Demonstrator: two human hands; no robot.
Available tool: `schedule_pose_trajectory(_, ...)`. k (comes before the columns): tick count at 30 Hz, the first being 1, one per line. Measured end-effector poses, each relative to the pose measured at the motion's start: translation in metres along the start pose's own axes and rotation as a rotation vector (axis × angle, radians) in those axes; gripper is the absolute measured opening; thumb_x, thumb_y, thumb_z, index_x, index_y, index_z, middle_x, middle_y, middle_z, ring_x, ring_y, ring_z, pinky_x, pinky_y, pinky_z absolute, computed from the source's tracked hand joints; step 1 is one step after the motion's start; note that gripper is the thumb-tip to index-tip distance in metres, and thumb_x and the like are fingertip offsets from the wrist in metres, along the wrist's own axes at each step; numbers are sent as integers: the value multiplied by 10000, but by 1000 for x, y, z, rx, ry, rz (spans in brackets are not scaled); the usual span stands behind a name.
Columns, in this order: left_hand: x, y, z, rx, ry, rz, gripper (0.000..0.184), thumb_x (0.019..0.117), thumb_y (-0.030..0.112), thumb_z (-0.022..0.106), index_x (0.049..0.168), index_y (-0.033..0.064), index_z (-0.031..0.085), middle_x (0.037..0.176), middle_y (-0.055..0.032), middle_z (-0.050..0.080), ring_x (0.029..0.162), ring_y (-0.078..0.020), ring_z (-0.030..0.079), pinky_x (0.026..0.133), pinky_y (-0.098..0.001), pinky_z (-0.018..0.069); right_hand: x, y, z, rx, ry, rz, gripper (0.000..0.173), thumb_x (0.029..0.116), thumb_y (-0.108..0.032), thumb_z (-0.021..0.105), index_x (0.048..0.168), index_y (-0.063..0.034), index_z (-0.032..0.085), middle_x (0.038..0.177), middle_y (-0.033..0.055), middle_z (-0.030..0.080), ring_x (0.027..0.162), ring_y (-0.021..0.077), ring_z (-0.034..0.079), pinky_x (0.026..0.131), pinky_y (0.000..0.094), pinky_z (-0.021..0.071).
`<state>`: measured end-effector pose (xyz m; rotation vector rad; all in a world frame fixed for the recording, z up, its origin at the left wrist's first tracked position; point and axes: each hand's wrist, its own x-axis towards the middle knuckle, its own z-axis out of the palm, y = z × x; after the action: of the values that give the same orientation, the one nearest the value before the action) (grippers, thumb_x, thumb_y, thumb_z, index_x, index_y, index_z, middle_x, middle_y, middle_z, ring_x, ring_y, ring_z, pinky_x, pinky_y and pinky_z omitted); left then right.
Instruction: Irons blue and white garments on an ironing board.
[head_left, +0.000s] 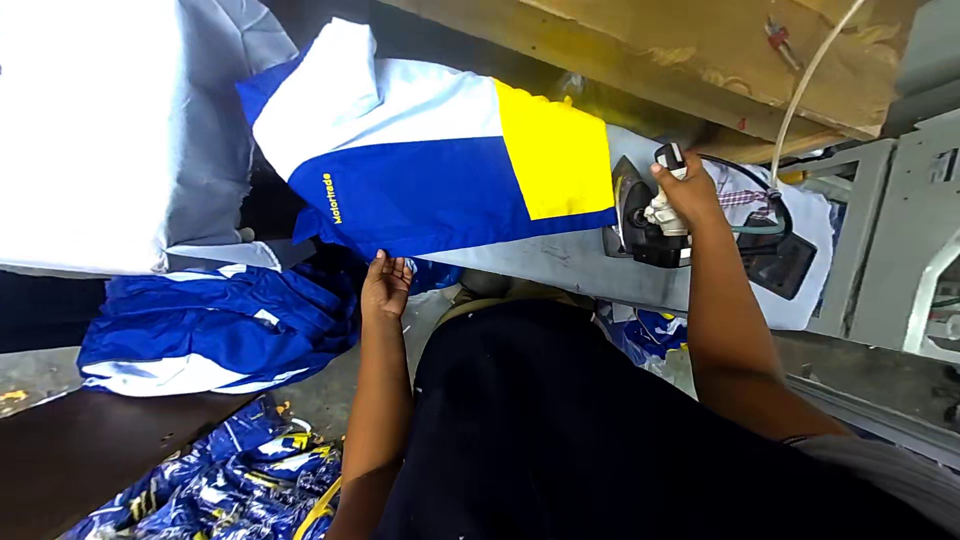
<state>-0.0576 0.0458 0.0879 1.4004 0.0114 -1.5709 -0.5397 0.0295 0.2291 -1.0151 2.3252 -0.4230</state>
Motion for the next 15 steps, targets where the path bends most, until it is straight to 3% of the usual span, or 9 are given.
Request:
schedule_pose_trajectory(5, -7, 0, 15, 3, 65, 23, 105, 1089, 249, 488, 1140, 159, 500, 941, 19, 621, 777, -67, 637, 722, -241, 561, -25, 4, -42, -42, 87, -25, 647, 1061, -507, 507, 1517, -50, 464, 1360, 315, 592, 1268, 456, 578, 1058, 654, 412)
schedule_pose_trajectory(8, -5, -6, 14, 4, 74, 32, 94, 1096, 258, 469, 1105, 172, 507, 925, 34, 627, 778, -60, 641, 729, -238, 559, -51, 0, -58, -51, 73, -80, 632, 1056, -501, 509, 1445, -3, 518, 1289, 320, 617, 1205, 453, 600, 1017, 644, 428)
schedule_pose_trajectory(12, -7, -11, 18, -36, 81, 55, 101, 1094, 241, 463, 1016, 196, 508, 830, 62, 614, 746, -44, 639, 725, -227, 562, -54, -4, -31, -131, -11, -135, 575, 1049, -480, 544, 1386, -17, 578, 1146, 317, 673, 1070, 486, 655, 917, 679, 476)
schedule_pose_trajectory(15, -9, -11, 14, -68, 85, 61, 46, 1088, 220, 479, 1086, 183, 507, 895, 42, 647, 781, -57, 662, 724, -235, 573, -54, -7, 1, -194, -66, -115, 578, 1060, -495, 524, 1421, -45, 555, 1075, 298, 695, 998, 490, 681, 859, 673, 505)
